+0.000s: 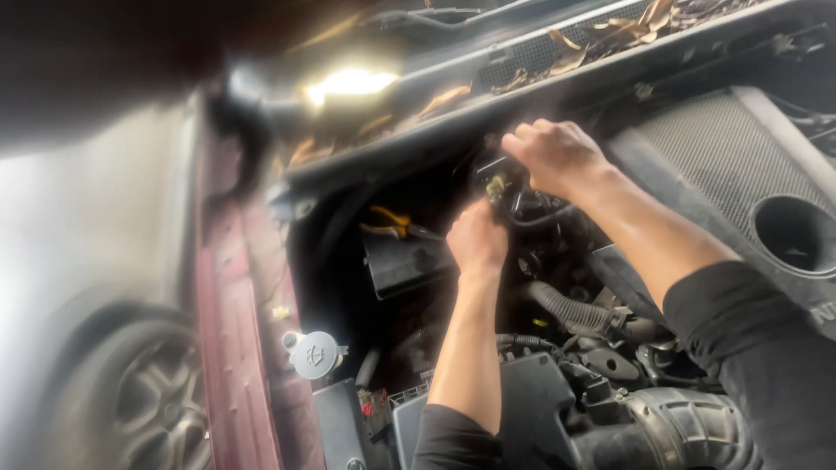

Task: Working on a car engine, preparing the intake or components, and then pouring new oil into the engine.

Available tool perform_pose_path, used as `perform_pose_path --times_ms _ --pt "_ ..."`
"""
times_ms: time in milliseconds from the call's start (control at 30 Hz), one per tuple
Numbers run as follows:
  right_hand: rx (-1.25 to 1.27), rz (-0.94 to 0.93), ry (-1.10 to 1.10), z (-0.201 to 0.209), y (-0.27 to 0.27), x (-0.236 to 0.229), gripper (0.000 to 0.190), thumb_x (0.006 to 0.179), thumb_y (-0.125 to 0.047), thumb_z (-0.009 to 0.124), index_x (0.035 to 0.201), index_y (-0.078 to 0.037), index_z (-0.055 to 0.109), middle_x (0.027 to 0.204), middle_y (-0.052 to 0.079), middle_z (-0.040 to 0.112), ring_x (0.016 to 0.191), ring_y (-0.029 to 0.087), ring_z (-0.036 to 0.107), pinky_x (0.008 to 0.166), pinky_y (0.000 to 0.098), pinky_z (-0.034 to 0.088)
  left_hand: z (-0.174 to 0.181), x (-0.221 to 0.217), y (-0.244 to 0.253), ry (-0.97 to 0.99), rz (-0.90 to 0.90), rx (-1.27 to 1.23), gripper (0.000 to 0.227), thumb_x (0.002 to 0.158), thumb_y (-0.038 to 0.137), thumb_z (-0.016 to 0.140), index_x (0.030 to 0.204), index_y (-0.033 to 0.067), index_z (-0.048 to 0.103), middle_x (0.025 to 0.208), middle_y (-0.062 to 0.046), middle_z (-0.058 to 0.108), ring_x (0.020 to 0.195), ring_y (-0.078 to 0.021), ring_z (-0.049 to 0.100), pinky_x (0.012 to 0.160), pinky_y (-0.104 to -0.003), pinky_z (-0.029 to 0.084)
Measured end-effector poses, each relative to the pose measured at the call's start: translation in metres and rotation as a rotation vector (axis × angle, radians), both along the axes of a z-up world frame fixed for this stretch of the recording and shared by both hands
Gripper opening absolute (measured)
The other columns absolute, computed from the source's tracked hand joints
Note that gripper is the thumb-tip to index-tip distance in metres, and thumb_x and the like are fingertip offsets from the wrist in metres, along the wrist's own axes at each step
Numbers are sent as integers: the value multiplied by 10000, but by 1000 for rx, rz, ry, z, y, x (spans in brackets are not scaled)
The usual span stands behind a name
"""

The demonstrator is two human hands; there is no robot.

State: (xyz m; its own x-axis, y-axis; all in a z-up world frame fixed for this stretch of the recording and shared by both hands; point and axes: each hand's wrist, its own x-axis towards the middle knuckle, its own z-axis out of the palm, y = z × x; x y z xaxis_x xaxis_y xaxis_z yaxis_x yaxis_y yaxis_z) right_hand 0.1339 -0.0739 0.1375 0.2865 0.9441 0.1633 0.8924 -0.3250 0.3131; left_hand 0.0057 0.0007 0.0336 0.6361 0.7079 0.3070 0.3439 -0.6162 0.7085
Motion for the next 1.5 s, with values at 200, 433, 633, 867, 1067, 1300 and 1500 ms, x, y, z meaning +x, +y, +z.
perform_pose_path --times_ms 200,433,633,867,1067,1300,1500 --pt "90 -24 432 7 -22 -1 679 759 -87 784 1381 -86 513 1313 136 615 1249 295 586 1080 417 460 11 -9 -3 36 -13 -41 154 911 176 594 922 109 733 925 -134 754 870 -379 720 752 -503 555" --pt "109 48 457 -3 -29 3 815 747 -79 799 1482 -74 446 1526 154 474 1443 294 409 1219 402 309 17 -13 -2 15 -9 -91 214 941 278 620 904 110 747 895 -139 756 851 -370 726 736 -495 555" --pt "72 -4 485 1 -28 0 800 785 -124 796 1498 -96 433 1559 128 432 1461 282 377 1221 405 296 11 -12 0 35 -14 -70 165 927 220 621 927 110 744 902 -133 758 855 -366 729 748 -494 556" --pt "53 -23 413 8 -29 -8 826 785 -178 814 1507 -100 418 1576 125 399 1470 283 351 1213 408 288 8 -12 1 15 -13 -41 147 922 184 620 893 95 733 893 -120 759 846 -357 731 741 -488 557" --pt "50 40 246 10 -20 -13 840 746 -223 847 1469 -63 449 1513 123 469 1422 278 420 1208 408 326 18 -16 -1 2 -22 -66 166 900 242 677 880 88 736 862 -137 750 817 -367 721 723 -495 550" --pt "26 21 245 3 -11 -17 651 730 -134 846 1305 -40 555 1251 96 647 1209 281 618 1040 408 507 0 -9 4 15 -14 -43 125 912 153 625 888 89 729 906 -130 756 854 -364 723 743 -491 556" --pt "-32 -14 77 -10 4 1 331 784 -105 806 1060 -84 623 1065 78 713 1067 267 696 897 409 596 1 -7 5 59 -11 -44 91 869 122 637 880 82 718 937 -123 754 876 -368 721 761 -492 560"
